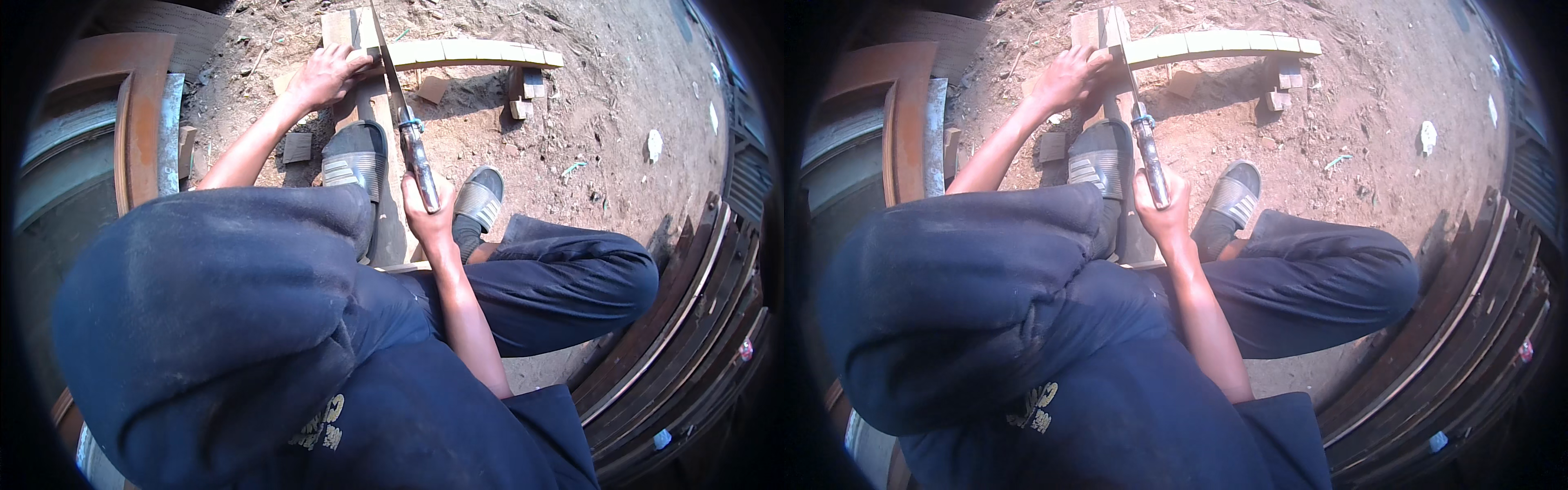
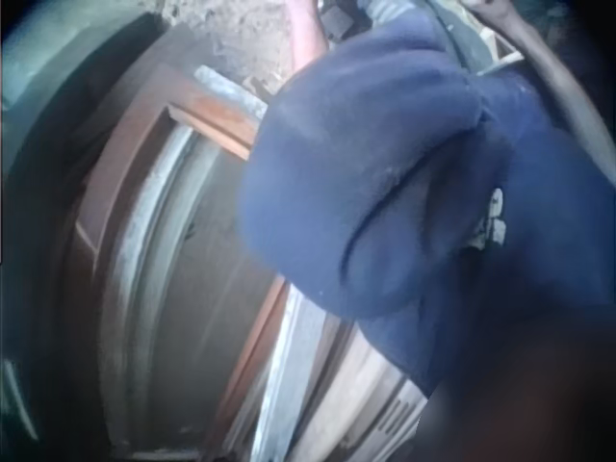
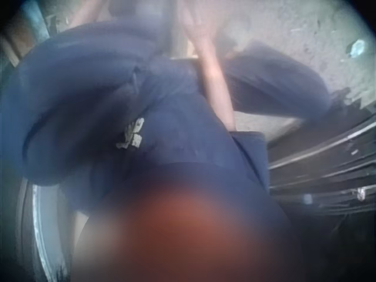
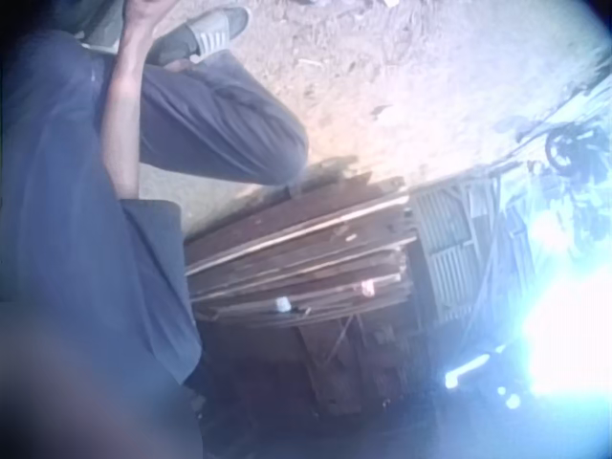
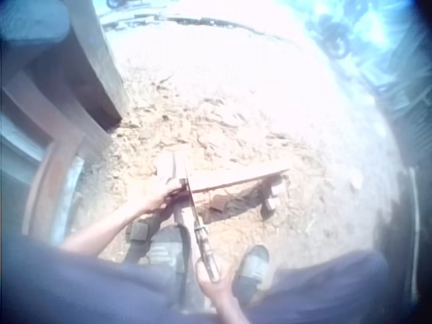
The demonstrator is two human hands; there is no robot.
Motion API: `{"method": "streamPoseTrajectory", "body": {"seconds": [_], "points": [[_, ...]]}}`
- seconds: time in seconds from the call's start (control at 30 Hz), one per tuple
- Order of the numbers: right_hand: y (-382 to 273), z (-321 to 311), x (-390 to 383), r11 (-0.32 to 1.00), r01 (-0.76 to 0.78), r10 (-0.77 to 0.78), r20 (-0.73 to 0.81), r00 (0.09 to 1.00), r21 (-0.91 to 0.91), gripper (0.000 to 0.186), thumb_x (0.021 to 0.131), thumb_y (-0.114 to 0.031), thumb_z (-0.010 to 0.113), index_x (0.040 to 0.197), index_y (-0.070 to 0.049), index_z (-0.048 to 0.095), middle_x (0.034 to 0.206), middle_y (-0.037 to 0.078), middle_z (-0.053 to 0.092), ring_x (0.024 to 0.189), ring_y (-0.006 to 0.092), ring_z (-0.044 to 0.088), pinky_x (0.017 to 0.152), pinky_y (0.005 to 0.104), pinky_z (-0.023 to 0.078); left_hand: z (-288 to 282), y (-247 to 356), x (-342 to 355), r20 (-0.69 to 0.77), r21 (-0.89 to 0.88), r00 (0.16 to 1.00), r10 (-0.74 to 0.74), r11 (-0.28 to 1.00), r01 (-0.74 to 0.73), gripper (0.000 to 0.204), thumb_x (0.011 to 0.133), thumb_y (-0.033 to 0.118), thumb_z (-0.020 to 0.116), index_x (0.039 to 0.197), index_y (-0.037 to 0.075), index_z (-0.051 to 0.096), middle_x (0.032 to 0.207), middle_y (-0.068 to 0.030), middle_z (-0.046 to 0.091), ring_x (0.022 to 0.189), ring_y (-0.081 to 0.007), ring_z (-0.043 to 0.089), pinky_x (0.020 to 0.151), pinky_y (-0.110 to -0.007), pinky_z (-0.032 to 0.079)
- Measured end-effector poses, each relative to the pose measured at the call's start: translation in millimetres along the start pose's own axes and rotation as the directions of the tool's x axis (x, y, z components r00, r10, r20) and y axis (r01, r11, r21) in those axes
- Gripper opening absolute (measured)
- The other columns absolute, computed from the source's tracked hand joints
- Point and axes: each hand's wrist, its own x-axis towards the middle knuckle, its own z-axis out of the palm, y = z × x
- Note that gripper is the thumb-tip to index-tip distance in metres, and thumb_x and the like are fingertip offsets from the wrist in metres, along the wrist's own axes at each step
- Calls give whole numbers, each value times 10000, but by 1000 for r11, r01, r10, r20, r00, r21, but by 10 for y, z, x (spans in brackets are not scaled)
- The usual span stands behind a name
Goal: The person sits on the ground and uses a hand saw to cut a small wooden plank that is supported between their legs. They hold the wood steady with one hand and saw back and forth with the other.
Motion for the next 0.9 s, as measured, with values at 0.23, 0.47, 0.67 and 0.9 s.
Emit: {"method": "streamPoseTrajectory", "body": {"seconds": [0.23, 0.47, 0.67, 0.9], "points": [[39, 57, 268, 999, -36, 36, 29, 999, 24, 189, 846, -66, 578, 674, -6, 529, 555, -14, 465, 529, 48, 427, 476, 254, 345, 1, -14, 2, -34, -14, 999, -8, 1000, 8, 589, 737, 88, 677, 1292, 181, 503, 1173, -125, 506, 1077, -289, 523, 907, -404, 468], [24, 64, 209, 1000, -21, 21, 30, 999, 2, 136, 816, -77, 595, 704, -6, 564, 558, 27, 492, 534, 81, 469, 500, 273, 385, 53, -23, 2, -78, 13, 997, 8, 1000, -7, 593, 753, 96, 677, 1305, 197, 485, 1187, -124, 490, 1054, -280, 532, 909, -406, 477], [-37, 13, 49, 996, -61, 62, -12, 998, 59, 145, 813, -50, 589, 681, -6, 548, 562, 11, 482, 536, 65, 440, 490, 269, 368, 26, -18, 21, 28, -15, 999, -19, 1000, 20, 611, 745, 84, 668, 1316, 200, 482, 1227, -119, 481, 1077, -293, 523, 886, -387, 486], [35, 85, 316, 998, -60, 60, 7, 998, 26, 172, 797, -94, 603, 667, -9, 529, 542, 32, 450, 519, 85, 433, 495, 295, 369, 4, -5, 39, -25, -4, 1000, -8, 1000, 8, 546, 770, 115, 661, 1292, 157, 505, 1230, -125, 483, 1080, -290, 523, 910, -395, 470]]}}
